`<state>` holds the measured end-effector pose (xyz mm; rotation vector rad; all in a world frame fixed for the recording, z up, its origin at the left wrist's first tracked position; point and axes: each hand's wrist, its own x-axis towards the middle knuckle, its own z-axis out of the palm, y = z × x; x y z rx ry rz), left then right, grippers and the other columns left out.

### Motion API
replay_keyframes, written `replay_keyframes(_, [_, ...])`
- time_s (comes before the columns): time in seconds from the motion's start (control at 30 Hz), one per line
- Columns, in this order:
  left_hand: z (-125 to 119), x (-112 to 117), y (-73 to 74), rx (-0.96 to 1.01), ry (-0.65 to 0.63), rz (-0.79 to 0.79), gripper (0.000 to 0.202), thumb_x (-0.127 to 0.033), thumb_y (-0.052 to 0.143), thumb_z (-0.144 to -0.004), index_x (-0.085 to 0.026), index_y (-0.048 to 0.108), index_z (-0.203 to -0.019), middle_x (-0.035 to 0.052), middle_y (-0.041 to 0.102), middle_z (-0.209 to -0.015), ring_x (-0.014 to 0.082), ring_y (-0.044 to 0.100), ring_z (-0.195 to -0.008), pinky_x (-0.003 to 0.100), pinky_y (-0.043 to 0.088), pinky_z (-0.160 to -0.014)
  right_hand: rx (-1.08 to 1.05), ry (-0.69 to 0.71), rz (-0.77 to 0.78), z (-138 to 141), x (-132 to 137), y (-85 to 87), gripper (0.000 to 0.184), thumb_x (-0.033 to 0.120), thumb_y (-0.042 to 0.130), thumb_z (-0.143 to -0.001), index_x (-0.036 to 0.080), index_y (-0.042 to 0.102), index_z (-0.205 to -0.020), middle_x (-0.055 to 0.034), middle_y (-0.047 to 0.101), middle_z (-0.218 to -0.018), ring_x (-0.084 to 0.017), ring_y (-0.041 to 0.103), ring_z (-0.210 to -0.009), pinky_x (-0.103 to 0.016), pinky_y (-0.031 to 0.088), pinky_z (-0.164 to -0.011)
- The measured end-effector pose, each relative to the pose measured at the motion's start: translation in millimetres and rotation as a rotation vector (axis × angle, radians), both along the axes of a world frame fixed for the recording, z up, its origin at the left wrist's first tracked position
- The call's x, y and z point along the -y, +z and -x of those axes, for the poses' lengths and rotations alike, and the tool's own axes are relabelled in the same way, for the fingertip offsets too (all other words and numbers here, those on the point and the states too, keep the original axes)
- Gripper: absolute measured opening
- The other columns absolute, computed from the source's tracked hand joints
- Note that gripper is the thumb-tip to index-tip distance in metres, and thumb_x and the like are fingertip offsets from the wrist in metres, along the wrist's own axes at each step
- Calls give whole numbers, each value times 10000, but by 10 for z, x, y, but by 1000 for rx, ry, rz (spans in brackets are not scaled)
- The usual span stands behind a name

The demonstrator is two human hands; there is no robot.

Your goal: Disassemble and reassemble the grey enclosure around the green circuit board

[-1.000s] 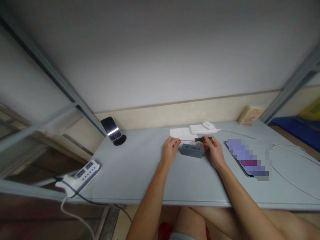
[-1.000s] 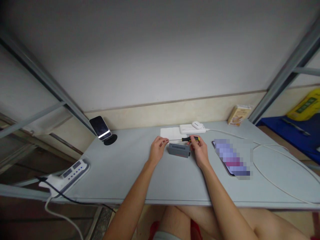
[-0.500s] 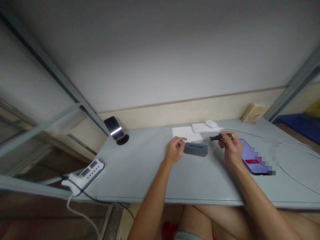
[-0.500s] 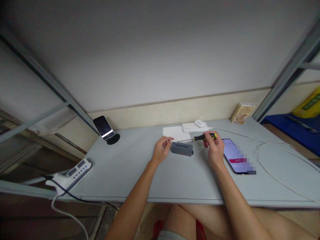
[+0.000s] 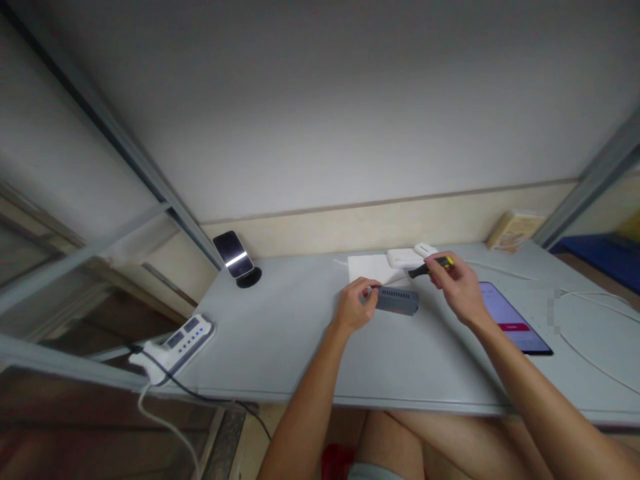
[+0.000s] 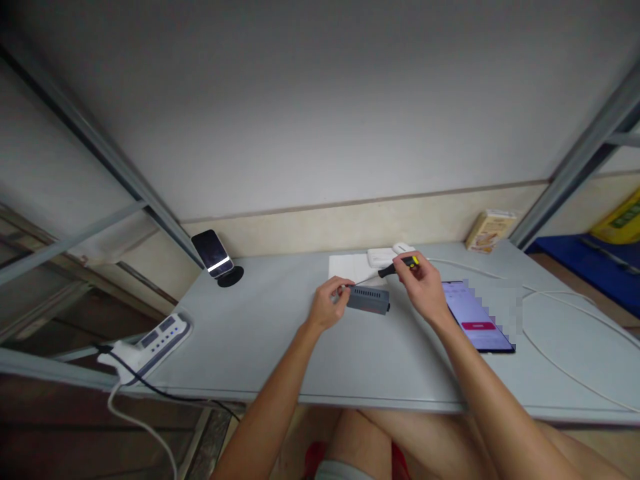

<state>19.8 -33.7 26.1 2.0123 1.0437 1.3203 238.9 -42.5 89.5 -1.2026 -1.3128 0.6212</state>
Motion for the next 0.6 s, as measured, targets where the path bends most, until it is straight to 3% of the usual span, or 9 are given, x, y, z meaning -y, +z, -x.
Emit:
replay_keyframes(0.2, [-15,12,-3,1,24,26,206,-219,550,-906,-187,720,-1018,54,701,-896,160,579,-731,281,500,-764,231,160,-122,91,-85,347,321,530,702,-807,240,724,-941,-73,648,-959,-208,593,-852,-314,473,-689])
replay_keyframes(0.33, [-19,9,-23,-15,43,25,208,-213,560,-896,-193,706,-1043,46,716,-928,155,602,-740,274,509,-765,307,311,-99,246,-157,592,468,344,684,-817,276,636,-1277,-46,656,-958,-194,608,-829,-317,488,-713])
replay_keyframes(0.4, [-22,4,-35,-42,68,28,198,-211,569,-890,-199,701,-1038,34,720,-904,153,611,-743,274,515,-782,340,382,-104,316,-182,652,459,285,629,-843,286,611,-1301,-45,682,-983,-201,628,-865,-327,492,-742])
replay_keyframes(0.5, [-23,-1,-45,-68,101,29,159,-212,579,-887,-202,693,-997,16,710,-844,146,615,-735,266,521,-781,366,394,-136,345,-226,609,323,273,587,-871,277,649,-1188,-52,694,-1038,-205,631,-883,-333,494,-744])
replay_keyframes(0.6, [-12,4,-36,-96,86,-26,120,-230,579,-901,-202,680,-960,18,694,-838,147,615,-736,265,522,-768,282,188,-121,263,-285,374,290,346,659,-849,251,613,-1119,-34,664,-950,-169,590,-757,-302,472,-661])
